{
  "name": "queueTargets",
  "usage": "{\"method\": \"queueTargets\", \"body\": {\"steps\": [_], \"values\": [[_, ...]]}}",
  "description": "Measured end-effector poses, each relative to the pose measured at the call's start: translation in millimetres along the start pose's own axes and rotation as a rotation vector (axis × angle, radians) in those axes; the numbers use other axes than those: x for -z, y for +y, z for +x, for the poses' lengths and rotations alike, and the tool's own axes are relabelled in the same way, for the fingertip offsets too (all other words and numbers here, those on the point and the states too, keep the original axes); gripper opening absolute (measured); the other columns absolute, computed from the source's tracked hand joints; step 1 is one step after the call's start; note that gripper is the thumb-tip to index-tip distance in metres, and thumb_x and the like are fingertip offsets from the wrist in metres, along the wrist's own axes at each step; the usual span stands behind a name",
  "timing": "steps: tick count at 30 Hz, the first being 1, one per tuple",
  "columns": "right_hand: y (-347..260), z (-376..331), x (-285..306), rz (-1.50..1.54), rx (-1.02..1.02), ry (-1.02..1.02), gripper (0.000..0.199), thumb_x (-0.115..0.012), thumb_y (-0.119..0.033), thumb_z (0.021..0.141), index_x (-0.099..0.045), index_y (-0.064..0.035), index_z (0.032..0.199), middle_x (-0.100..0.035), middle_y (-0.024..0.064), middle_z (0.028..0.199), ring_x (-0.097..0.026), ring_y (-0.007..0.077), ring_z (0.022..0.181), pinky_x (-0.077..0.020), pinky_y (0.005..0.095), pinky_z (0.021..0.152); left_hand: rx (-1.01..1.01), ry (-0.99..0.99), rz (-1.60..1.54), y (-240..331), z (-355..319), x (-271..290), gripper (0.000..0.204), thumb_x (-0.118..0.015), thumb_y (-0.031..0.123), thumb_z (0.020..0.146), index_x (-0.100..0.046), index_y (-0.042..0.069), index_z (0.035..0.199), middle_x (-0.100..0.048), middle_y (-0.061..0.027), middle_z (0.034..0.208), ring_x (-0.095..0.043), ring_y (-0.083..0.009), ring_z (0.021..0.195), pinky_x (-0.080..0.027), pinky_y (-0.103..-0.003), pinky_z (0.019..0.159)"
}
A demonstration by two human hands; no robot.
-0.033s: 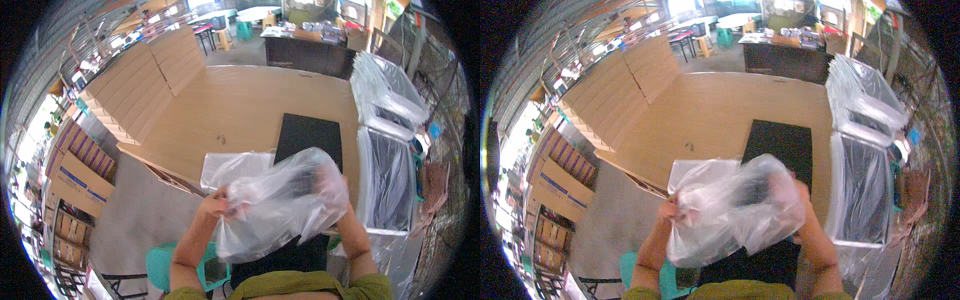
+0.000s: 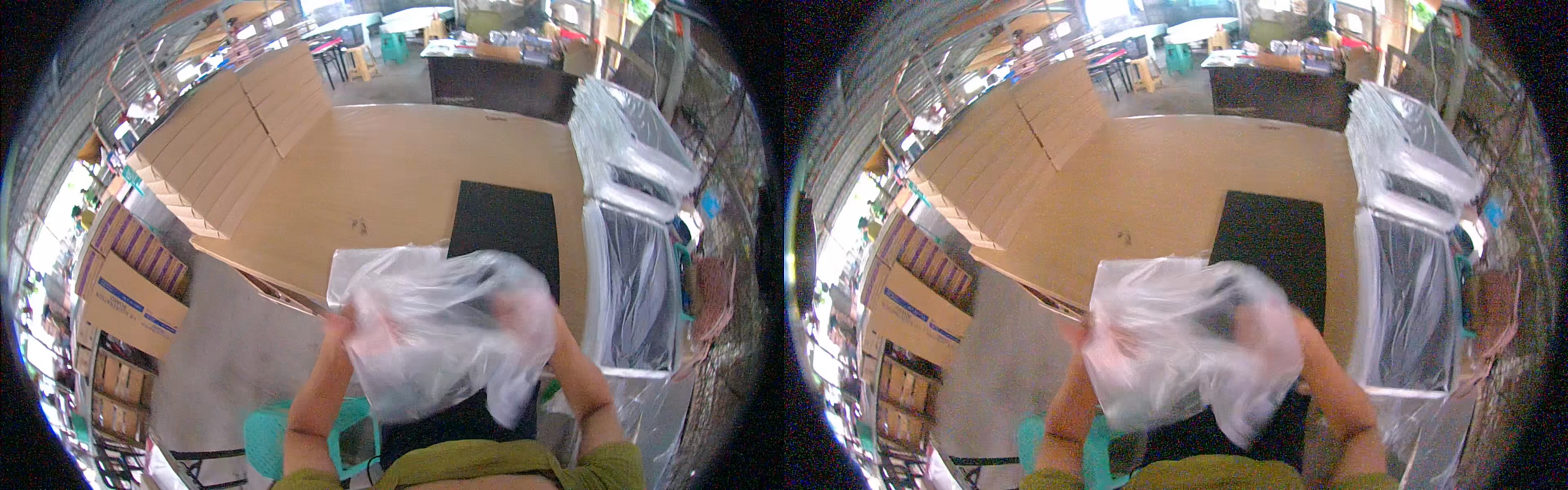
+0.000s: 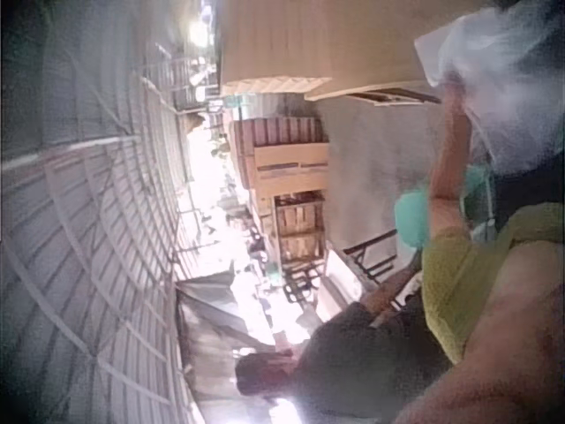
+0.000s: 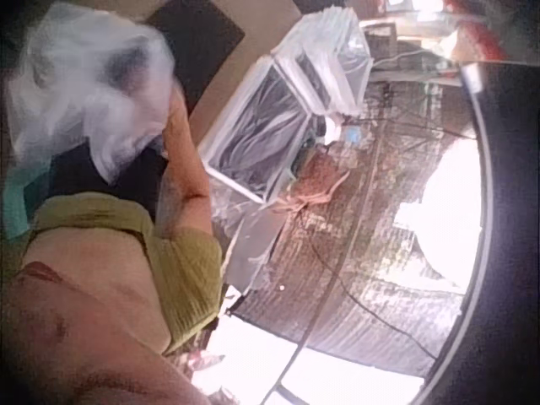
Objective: The person packages rectangular panels by sliding them into clear plastic bags, folding the bag edges, and stacking the finished items on a table.
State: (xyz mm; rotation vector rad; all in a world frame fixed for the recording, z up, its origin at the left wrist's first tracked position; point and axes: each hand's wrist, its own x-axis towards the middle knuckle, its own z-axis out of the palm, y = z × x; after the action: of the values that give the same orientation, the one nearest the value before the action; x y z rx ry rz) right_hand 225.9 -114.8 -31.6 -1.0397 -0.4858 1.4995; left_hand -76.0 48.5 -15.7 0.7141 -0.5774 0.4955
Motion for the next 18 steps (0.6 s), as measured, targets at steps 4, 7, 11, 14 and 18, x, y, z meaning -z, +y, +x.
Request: {"method": "queueTargets", "body": {"steps": [4, 7, 11, 14, 18], "values": [[20.9, -32.2, 32.3, -0.286, 0.038, -0.498, 0.025, -0.068, -0.023, 0.075, -0.062, -0.0035, 0.088, -0.062, 0.0097, 0.083, -0.061, 0.0236, 0.076, -0.0505, 0.0347, 0.071, 0.264, 0.188, 0.252, -2.7, -3.7, -1.4, 0.046, -0.062, 0.045, 0.084, -0.061, 0.002, 0.102, -0.063, -0.0047, 0.085, -0.06, -0.0173, 0.082, -0.05, -0.031, 0.062], [7.5, -50.4, 61.6, -0.189, 0.097, -0.569, 0.029, -0.07, -0.024, 0.072, -0.062, -0.0013, 0.088, -0.063, 0.0114, 0.08, -0.061, 0.0238, 0.073, -0.051, 0.0361, 0.069, 0.888, 0.309, 0.87, -15.3, -24.5, -10.9, 0.042, -0.063, 0.041, 0.084, -0.062, 0.003, 0.1, -0.064, -0.0042, 0.08, -0.06, -0.0159, 0.066, -0.049, -0.034, 0.059], [25.8, -71.2, 89.7, -0.255, 0.099, -0.634, 0.034, -0.073, -0.024, 0.069, -0.061, 0.0017, 0.089, -0.064, 0.0135, 0.077, -0.062, 0.0241, 0.07, -0.0517, 0.038, 0.068, 0.35, -0.023, 0.338, -43.9, -31.0, -23.1, 0.04, -0.062, 0.039, 0.082, -0.062, 0.002, 0.097, -0.063, -0.006, 0.08, -0.057, -0.014, 0.061, -0.047, -0.034, 0.062], [52.1, -100.5, 101.5, -0.224, 0.206, -0.474, 0.039, -0.075, -0.024, 0.067, -0.061, 0.0039, 0.089, -0.064, 0.0151, 0.075, -0.063, 0.0243, 0.067, -0.0523, 0.0393, 0.067, 0.139, 0.117, -0.079, -67.8, -37.1, -24.1, 0.037, -0.063, 0.035, 0.079, -0.061, 0.001, 0.092, -0.06, -0.0066, 0.079, -0.055, -0.013, 0.062, -0.046, -0.032, 0.063], [29.6, -107.7, 95.4, 0.201, 0.266, 0.097, 0.023, -0.065, -0.005, 0.07, -0.063, 0.0044, 0.091, -0.059, 0.0069, 0.069, -0.056, 0.0182, 0.054, -0.0437, 0.0282, 0.049, 0.521, 0.964, 0.463, -86.5, -52.9, -33.4, 0.024, -0.065, 0.02, 0.075, -0.058, 0.0, 0.086, -0.054, -0.0056, 0.069, -0.053, -0.0143, 0.064, -0.044, -0.03, 0.058]]}}
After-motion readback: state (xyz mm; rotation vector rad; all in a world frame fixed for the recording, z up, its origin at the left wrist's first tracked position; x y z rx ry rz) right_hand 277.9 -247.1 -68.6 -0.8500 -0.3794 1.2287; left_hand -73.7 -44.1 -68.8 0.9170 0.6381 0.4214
